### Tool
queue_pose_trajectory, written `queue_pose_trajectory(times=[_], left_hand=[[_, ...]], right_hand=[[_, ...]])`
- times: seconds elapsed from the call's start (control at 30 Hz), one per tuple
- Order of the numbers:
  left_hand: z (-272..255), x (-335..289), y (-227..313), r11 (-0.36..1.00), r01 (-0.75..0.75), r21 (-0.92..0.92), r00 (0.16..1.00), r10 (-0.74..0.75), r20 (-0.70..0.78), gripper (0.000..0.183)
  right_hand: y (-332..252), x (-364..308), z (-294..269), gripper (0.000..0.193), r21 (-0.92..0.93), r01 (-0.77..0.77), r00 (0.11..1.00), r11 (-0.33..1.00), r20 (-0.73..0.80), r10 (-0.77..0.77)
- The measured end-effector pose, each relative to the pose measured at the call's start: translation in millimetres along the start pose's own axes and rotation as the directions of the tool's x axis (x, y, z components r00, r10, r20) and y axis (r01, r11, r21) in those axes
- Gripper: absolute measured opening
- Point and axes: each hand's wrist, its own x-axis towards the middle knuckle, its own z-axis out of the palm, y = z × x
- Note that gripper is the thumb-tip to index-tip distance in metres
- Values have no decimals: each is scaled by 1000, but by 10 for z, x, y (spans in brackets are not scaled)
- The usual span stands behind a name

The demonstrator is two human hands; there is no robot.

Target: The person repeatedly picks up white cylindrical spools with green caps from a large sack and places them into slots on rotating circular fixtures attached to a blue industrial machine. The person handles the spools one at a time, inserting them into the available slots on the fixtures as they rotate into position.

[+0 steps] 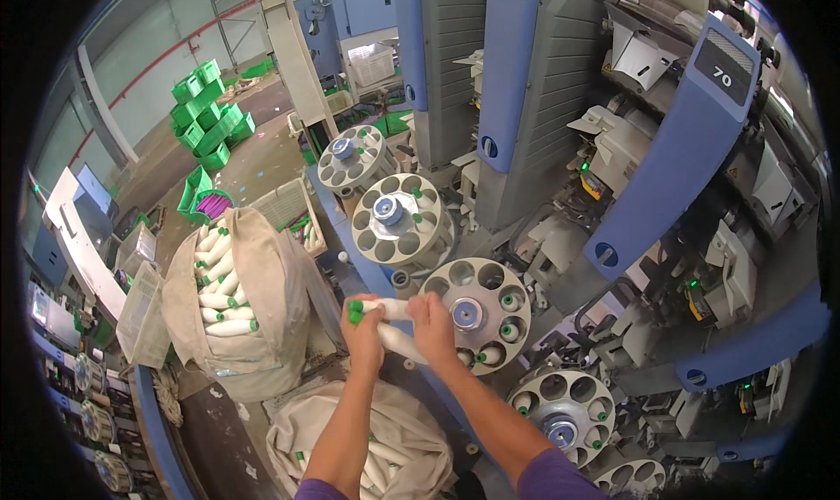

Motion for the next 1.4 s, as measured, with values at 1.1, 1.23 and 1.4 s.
queue_pose_trajectory(times=[1.1, 1.23, 1.4], left_hand=[[-63, -391, 720, 908, 381, -172, 924, -378, 48, 81], [64, -323, 588, 965, 261, -30, 965, -262, -30, 76], [244, 106, 178, 987, 82, 141, 990, -63, -130, 60]], right_hand=[[-629, -471, 327, 20, -232, 109, 990, 967, 111, -85], [-446, -448, 435, 12, -200, 218, 975, 955, -1, -223], [-188, -220, 380, 24, -89, 169, 984, 982, -33, -172]])
